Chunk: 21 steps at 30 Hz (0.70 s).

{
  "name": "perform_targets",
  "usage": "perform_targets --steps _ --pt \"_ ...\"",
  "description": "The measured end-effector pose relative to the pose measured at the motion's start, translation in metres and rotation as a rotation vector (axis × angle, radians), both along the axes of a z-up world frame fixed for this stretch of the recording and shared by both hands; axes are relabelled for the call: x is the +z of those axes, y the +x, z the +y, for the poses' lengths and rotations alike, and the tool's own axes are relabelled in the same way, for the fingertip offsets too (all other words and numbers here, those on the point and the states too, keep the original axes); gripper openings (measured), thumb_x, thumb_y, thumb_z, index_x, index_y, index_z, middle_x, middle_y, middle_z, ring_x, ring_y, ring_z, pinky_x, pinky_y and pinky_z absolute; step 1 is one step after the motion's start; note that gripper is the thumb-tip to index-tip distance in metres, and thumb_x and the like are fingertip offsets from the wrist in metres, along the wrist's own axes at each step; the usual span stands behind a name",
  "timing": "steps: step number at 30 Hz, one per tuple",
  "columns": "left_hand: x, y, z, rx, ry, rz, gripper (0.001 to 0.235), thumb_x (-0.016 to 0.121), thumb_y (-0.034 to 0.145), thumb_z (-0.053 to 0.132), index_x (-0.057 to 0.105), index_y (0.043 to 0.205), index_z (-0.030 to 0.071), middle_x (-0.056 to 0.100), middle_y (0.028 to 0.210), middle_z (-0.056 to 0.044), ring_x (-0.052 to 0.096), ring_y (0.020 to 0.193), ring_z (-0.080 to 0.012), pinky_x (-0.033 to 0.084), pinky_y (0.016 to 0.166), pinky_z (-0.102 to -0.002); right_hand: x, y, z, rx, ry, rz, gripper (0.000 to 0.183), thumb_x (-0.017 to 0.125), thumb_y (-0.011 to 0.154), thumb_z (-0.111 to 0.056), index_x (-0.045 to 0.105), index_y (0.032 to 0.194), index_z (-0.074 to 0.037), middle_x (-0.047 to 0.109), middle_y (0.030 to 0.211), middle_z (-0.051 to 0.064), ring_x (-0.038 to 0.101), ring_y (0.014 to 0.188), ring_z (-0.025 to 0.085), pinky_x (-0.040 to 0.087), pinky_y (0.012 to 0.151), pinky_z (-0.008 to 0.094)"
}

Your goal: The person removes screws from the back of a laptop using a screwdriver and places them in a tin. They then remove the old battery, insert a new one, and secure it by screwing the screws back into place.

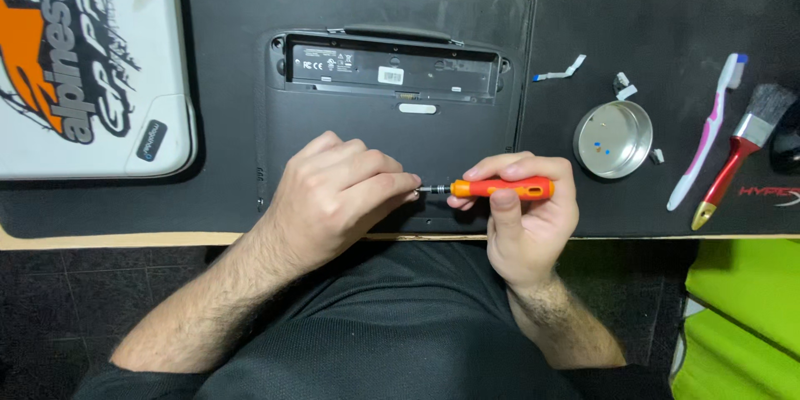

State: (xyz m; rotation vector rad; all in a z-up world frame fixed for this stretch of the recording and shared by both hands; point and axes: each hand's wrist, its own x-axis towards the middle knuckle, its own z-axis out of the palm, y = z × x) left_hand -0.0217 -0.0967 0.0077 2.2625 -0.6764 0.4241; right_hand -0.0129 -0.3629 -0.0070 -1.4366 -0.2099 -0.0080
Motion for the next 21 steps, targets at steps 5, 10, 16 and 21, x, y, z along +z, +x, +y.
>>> perform_targets --steps 5,10,16,21 --pt "0.0 -0.001 0.0 0.006 0.018 0.001 0.012 0.083 0.125 0.025 0.088 0.124 0.014 0.086 0.113 0.002 0.067 0.08 -0.022 0.04 0.072 -0.04 0.002 0.003 0.003 0.018 -0.028 -0.013 0.032 0.072 0.125 -0.034 0.053 0.13 -0.008 0.075 0.111 0.028 0.082 0.077 0.037 0.077 0.069 0.039" --pt "0.005 -0.001 -0.002 0.016 0.029 -0.001 0.006 0.09 0.121 0.02 0.088 0.121 0.015 0.083 0.112 0.001 0.067 0.081 -0.0214 0.04 0.073 -0.039 0.004 0.005 -0.001 0.046 -0.036 -0.006 0.031 0.071 0.126 -0.033 0.054 0.131 -0.008 0.075 0.113 0.028 0.083 0.081 0.038 0.077 0.071 0.04" --pt "0.006 0.0 -0.002 0.011 -0.028 0.037 0.009 0.092 0.12 0.015 0.084 0.117 0.012 0.085 0.109 -0.002 0.073 0.085 -0.0228 0.042 0.075 -0.039 0.003 0.014 -0.027 -0.045 -0.002 -0.027 0.043 0.073 0.126 -0.046 0.051 0.133 -0.01 0.076 0.111 0.031 0.08 0.083 0.037 0.077 0.071 0.043" --pt "0.006 -0.001 -0.003 0.006 -0.022 0.058 0.017 0.095 0.119 0.022 0.082 0.11 0.014 0.082 0.103 0.001 0.067 0.082 -0.0226 0.039 0.074 -0.039 0.009 0.014 -0.031 -0.039 0.019 -0.048 0.05 0.072 0.126 -0.051 0.04 0.139 -0.015 0.073 0.112 0.044 0.08 0.083 0.044 0.077 0.071 0.046"
